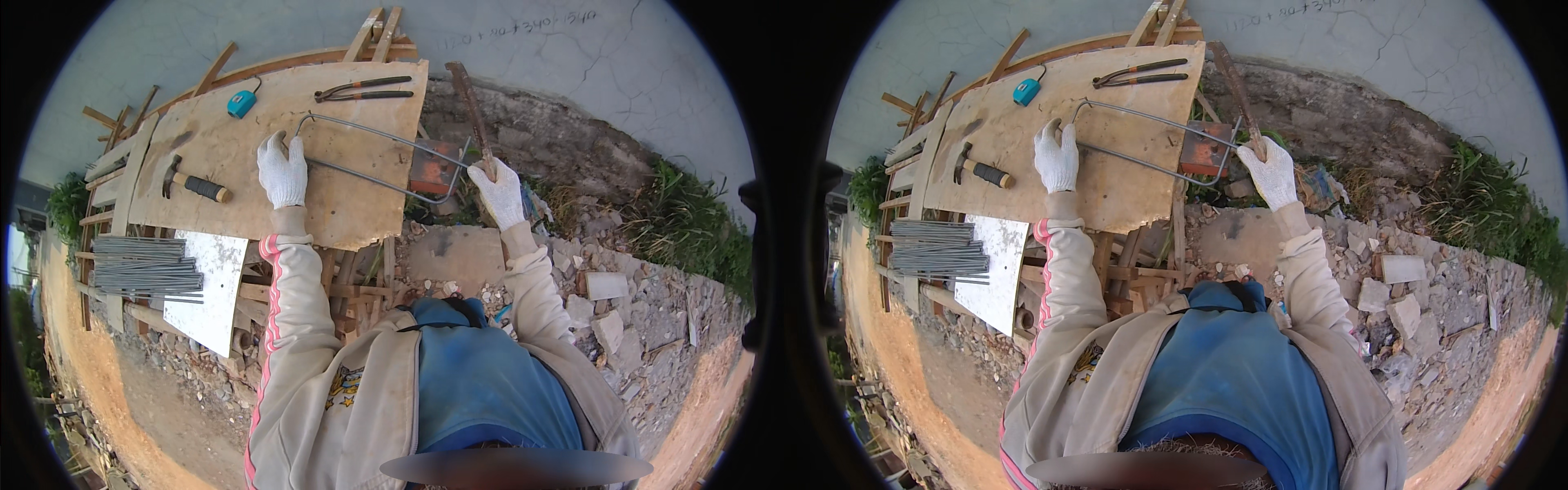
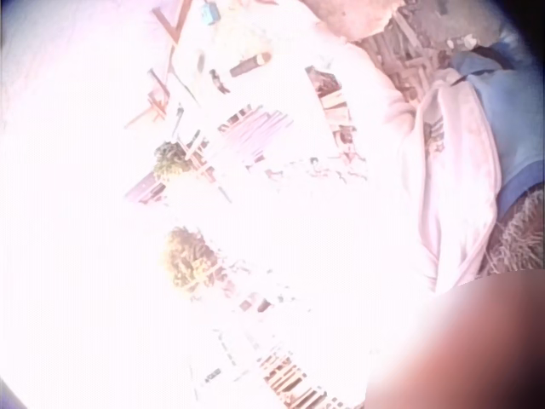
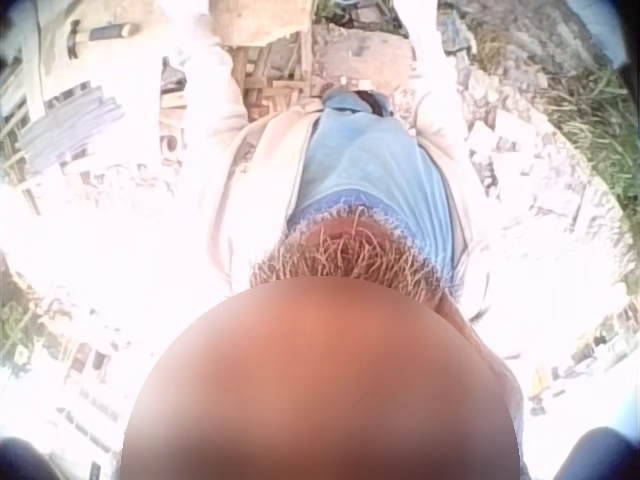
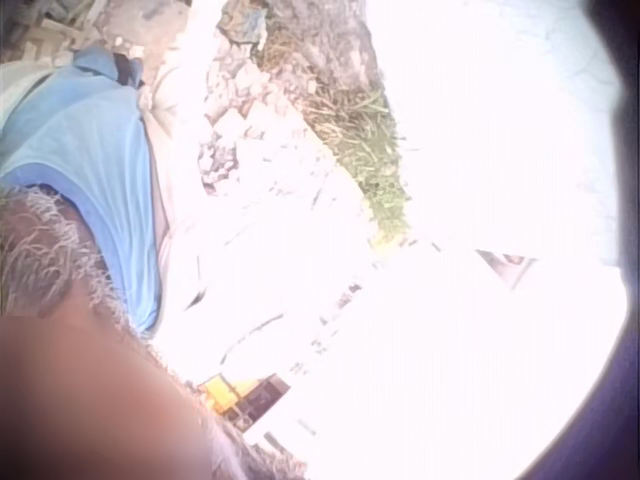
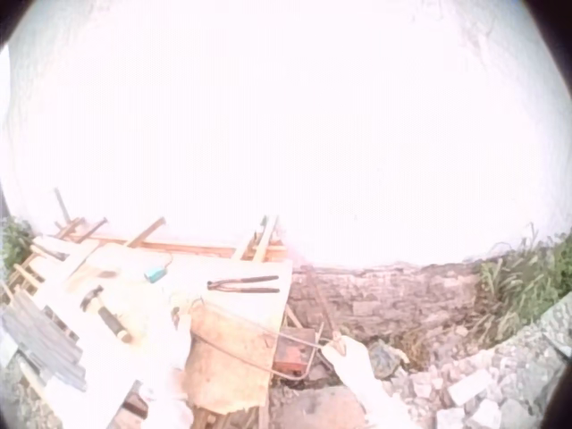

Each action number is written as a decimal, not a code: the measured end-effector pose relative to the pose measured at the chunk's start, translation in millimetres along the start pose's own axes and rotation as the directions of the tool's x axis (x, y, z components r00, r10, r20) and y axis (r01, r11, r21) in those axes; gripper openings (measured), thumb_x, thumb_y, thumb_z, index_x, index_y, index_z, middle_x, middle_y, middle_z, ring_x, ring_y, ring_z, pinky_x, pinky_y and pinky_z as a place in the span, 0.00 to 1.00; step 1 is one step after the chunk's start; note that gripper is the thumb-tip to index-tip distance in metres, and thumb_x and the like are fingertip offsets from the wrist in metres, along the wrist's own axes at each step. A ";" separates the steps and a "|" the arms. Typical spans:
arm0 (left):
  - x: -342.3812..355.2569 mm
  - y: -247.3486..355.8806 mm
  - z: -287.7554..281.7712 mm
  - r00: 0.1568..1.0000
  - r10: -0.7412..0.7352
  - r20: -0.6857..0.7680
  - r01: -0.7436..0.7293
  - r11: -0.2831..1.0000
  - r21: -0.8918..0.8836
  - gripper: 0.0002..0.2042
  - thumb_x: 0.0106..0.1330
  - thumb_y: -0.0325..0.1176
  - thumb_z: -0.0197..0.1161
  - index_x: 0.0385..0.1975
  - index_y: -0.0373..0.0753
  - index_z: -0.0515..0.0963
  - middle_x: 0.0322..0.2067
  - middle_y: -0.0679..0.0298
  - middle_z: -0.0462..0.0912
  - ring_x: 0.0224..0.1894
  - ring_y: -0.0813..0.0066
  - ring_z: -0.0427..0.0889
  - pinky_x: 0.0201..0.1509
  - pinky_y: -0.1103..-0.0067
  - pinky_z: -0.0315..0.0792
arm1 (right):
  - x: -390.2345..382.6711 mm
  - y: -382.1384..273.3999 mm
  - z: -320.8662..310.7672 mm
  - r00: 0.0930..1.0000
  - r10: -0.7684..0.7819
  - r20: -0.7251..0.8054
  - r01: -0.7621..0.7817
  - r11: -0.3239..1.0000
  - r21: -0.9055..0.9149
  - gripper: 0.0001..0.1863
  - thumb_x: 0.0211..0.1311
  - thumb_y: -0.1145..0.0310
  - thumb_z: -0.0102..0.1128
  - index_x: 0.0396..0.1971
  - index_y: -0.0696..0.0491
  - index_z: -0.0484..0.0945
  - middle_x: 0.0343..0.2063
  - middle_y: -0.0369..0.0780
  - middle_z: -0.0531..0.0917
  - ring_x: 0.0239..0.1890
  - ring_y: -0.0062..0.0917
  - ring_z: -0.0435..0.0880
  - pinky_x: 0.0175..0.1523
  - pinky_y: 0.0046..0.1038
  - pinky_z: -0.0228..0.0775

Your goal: The person bends thin metal rods into U-shaped forms using a long metal bar as a lever against a wooden workbench. They repeatedly position each rod, apply leverage to bend it, and place the finished pieces aside. The person then walks across the site to another area.

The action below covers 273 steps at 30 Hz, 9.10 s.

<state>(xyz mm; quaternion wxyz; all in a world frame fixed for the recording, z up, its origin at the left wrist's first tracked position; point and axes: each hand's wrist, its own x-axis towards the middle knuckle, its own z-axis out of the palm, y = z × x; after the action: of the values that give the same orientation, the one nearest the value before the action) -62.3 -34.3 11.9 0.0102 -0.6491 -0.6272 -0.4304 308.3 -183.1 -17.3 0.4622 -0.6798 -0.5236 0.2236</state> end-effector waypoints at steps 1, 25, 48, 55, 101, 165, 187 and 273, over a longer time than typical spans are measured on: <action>-5.2 -3.8 -0.5 0.999 -0.033 0.009 0.033 0.999 -0.039 0.20 0.68 0.44 0.66 0.53 0.38 0.82 0.53 0.53 0.82 0.57 0.53 0.80 0.62 0.64 0.73 | -0.9 -1.8 0.2 1.000 -0.007 -0.005 0.007 1.000 -0.019 0.17 0.67 0.58 0.69 0.41 0.58 0.83 0.32 0.46 0.85 0.34 0.33 0.83 0.44 0.33 0.74; -33.7 47.9 -14.0 0.682 0.587 0.437 -0.607 0.787 -0.109 0.19 0.55 0.52 0.74 0.32 0.42 0.83 0.33 0.58 0.80 0.44 0.53 0.78 0.57 0.60 0.68 | 11.5 -8.6 -6.9 0.976 0.148 0.161 -0.167 0.980 0.111 0.13 0.67 0.60 0.70 0.37 0.55 0.81 0.18 0.28 0.73 0.17 0.11 0.69 0.23 0.22 0.57; -25.5 46.5 56.5 0.922 0.116 0.368 -0.223 0.938 0.265 0.42 0.65 0.66 0.59 0.58 0.25 0.74 0.60 0.40 0.74 0.65 0.43 0.70 0.70 0.53 0.60 | 7.8 4.6 11.8 0.998 0.037 0.043 -0.035 0.998 -0.057 0.17 0.68 0.58 0.68 0.42 0.59 0.83 0.30 0.41 0.84 0.33 0.27 0.78 0.43 0.31 0.71; -21.9 46.3 64.2 0.929 0.128 0.347 -0.221 0.944 0.246 0.46 0.64 0.67 0.60 0.62 0.23 0.72 0.64 0.40 0.72 0.67 0.43 0.68 0.72 0.55 0.58 | 3.8 2.2 15.0 0.998 0.062 0.012 -0.061 0.995 -0.085 0.18 0.68 0.57 0.67 0.42 0.59 0.82 0.30 0.44 0.84 0.32 0.30 0.78 0.43 0.33 0.72; -41.4 171.5 3.0 0.982 0.159 -0.105 -0.104 0.909 0.403 0.36 0.55 0.59 0.73 0.56 0.37 0.78 0.57 0.54 0.80 0.62 0.55 0.75 0.70 0.64 0.67 | 211.3 62.5 -122.8 0.288 -0.138 0.948 0.659 0.747 -0.091 0.21 0.68 0.52 0.63 0.29 0.57 0.76 0.19 0.50 0.70 0.24 0.49 0.71 0.32 0.40 0.64; -32.8 63.9 99.9 0.972 -0.082 0.222 -0.050 0.846 0.531 0.56 0.59 0.82 0.48 0.66 0.28 0.71 0.66 0.46 0.73 0.70 0.48 0.68 0.71 0.50 0.54 | 37.7 149.6 -335.3 0.974 0.100 0.206 0.166 0.307 -0.937 0.13 0.64 0.53 0.62 0.36 0.47 0.81 0.30 0.49 0.85 0.37 0.52 0.84 0.40 0.49 0.73; -27.3 80.5 96.7 0.961 -0.102 0.256 0.000 0.929 0.370 0.44 0.61 0.76 0.54 0.62 0.40 0.76 0.61 0.45 0.76 0.66 0.47 0.69 0.68 0.53 0.55 | -333.5 -23.8 -178.5 0.978 0.110 -0.177 -0.208 0.475 -0.855 0.20 0.70 0.48 0.62 0.44 0.51 0.80 0.30 0.53 0.84 0.36 0.51 0.86 0.38 0.47 0.75; -30.6 75.6 82.3 0.851 0.270 0.451 -0.364 0.922 0.134 0.38 0.63 0.72 0.55 0.57 0.43 0.83 0.58 0.52 0.81 0.65 0.55 0.74 0.67 0.60 0.65 | -454.2 -161.8 -47.9 0.437 0.749 0.498 -0.849 0.162 0.503 0.20 0.78 0.47 0.55 0.32 0.48 0.69 0.14 0.29 0.64 0.10 0.15 0.58 0.15 0.21 0.48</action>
<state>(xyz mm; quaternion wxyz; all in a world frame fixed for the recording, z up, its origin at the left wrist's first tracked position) 49.6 -29.5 -17.6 0.0147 -0.8168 -0.5407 -0.2008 104.6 -615.3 63.1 0.4548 -0.6027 0.0139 0.6555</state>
